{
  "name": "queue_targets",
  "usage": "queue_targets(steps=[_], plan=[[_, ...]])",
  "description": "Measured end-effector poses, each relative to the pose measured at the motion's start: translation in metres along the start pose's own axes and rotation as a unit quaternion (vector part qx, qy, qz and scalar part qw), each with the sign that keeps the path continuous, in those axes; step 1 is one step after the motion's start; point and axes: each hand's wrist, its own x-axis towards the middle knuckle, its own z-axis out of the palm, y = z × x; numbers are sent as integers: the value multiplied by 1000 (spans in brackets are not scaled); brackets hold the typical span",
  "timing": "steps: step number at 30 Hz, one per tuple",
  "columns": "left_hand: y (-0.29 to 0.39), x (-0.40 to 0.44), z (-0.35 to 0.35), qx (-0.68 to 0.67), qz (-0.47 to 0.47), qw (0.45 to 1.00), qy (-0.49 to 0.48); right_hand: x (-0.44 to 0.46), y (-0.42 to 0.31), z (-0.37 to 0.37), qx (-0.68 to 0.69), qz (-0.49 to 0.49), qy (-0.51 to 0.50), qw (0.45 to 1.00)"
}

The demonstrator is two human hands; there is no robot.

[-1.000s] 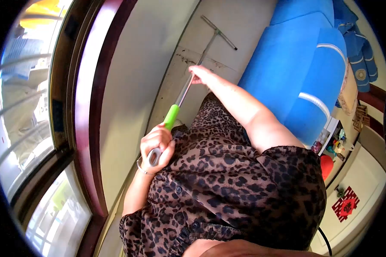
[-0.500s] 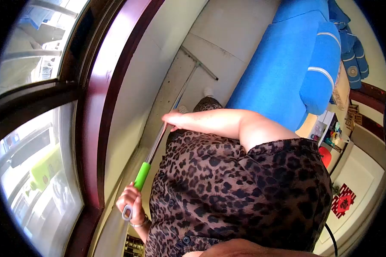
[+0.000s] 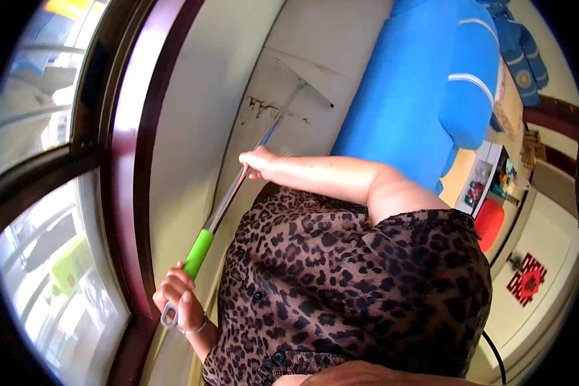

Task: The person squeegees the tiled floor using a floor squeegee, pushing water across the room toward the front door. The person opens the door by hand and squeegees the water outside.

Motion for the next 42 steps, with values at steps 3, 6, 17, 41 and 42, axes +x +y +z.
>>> queue_targets(steps=[3, 6, 17, 41, 42], plan=[[-31, 23, 7, -27, -38, 997, -63, 45, -18, -27, 15, -43, 37, 998], [-62, 55, 42, -36, -2, 994, -106, 77, -45, -67, 14, -62, 102, 993], [-97, 57, 94, -23, -4, 985, -169, 120, -42, -123, 56, -49, 92, 993], [-8, -142, -81, 57, -45, 997, 21, -5, 164, 76, -19, 1, -48, 999], [-3, -144, -108, 50, -36, 998, 31, -10, 173, 104, -9, -2, -57, 998]])
